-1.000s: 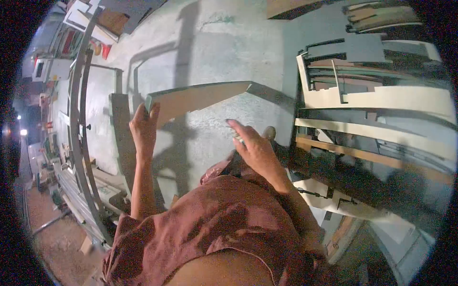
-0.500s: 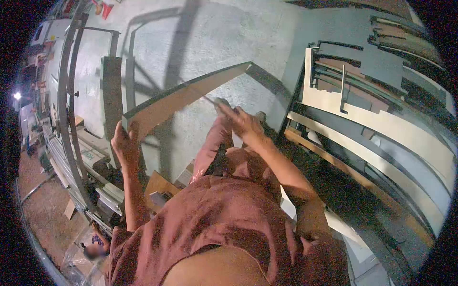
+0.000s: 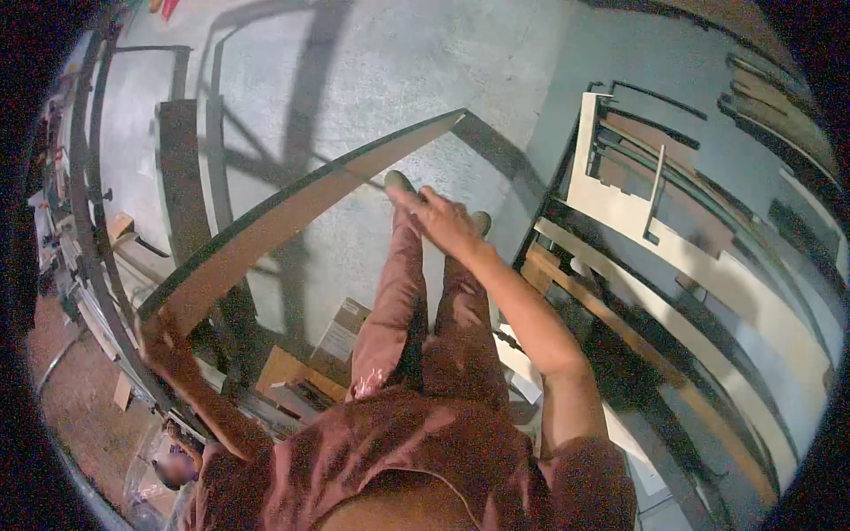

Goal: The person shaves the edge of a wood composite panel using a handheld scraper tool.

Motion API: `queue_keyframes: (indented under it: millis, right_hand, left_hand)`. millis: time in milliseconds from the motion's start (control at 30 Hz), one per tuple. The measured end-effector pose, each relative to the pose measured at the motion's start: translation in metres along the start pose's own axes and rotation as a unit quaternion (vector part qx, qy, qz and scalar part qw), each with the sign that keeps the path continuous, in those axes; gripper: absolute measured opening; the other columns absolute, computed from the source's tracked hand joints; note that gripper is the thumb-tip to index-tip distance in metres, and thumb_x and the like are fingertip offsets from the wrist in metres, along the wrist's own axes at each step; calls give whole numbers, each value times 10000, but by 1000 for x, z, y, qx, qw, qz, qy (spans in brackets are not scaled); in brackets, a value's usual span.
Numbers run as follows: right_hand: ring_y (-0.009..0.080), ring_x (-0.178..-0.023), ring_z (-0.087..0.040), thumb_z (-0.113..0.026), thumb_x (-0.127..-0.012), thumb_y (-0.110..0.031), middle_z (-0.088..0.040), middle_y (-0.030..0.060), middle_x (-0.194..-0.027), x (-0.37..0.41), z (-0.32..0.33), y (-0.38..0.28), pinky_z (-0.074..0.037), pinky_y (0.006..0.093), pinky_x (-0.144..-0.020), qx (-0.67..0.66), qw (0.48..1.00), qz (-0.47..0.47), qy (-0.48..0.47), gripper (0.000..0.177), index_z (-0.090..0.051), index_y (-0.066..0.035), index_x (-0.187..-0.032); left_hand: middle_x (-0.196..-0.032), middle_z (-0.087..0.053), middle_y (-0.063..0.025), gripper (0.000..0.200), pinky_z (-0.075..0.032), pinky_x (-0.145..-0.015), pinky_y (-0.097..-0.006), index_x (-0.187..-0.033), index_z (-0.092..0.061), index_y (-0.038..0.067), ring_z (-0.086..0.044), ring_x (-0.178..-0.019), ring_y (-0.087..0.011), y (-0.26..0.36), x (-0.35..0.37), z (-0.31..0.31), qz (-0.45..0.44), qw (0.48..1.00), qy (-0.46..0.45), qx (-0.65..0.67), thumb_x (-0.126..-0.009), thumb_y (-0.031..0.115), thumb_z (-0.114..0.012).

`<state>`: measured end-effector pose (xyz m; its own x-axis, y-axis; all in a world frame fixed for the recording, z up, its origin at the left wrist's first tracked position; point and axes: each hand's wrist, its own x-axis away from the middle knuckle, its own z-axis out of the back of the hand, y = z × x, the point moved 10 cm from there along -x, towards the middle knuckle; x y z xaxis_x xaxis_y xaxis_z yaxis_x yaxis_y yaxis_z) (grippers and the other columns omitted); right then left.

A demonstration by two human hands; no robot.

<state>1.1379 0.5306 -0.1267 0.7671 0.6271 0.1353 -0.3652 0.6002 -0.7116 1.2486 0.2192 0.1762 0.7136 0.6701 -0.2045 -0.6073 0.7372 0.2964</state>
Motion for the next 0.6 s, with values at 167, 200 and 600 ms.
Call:
queue_keyframes:
  millis: [167,200,600]
  right_hand:
    - [365,-780,-561,-487,-783,-31,-519,144,-906,-45,-76,142,-484,419,-635,11,998,-66,-16,596,-327,-314,-1283]
    - [369,-787,-559,-493,-785,-41,-520,146,-910,-54,-90,168,-482,423,-635,40,997,-60,9,590,-328,-313,-1282]
    - [408,-1004,-478,-431,-861,-271,-486,233,-1126,-102,-216,454,-407,447,-802,-11,930,-366,-32,385,-421,-216,-1242]
  left_hand:
    - [-883,-598,-114,312,-438,-706,-266,-1062,-498,-56,-547,-806,-150,-59,-34,16,2,987,111,-120,-818,128,-559]
    - [-886,-597,-114,313,-437,-709,-267,-1061,-500,-55,-546,-809,-151,-67,-39,18,-1,982,125,-142,-820,137,-556]
    - [-918,-589,-110,357,-424,-744,-284,-1042,-524,-48,-539,-842,-156,-110,-83,-37,-15,951,137,-277,-840,247,-516]
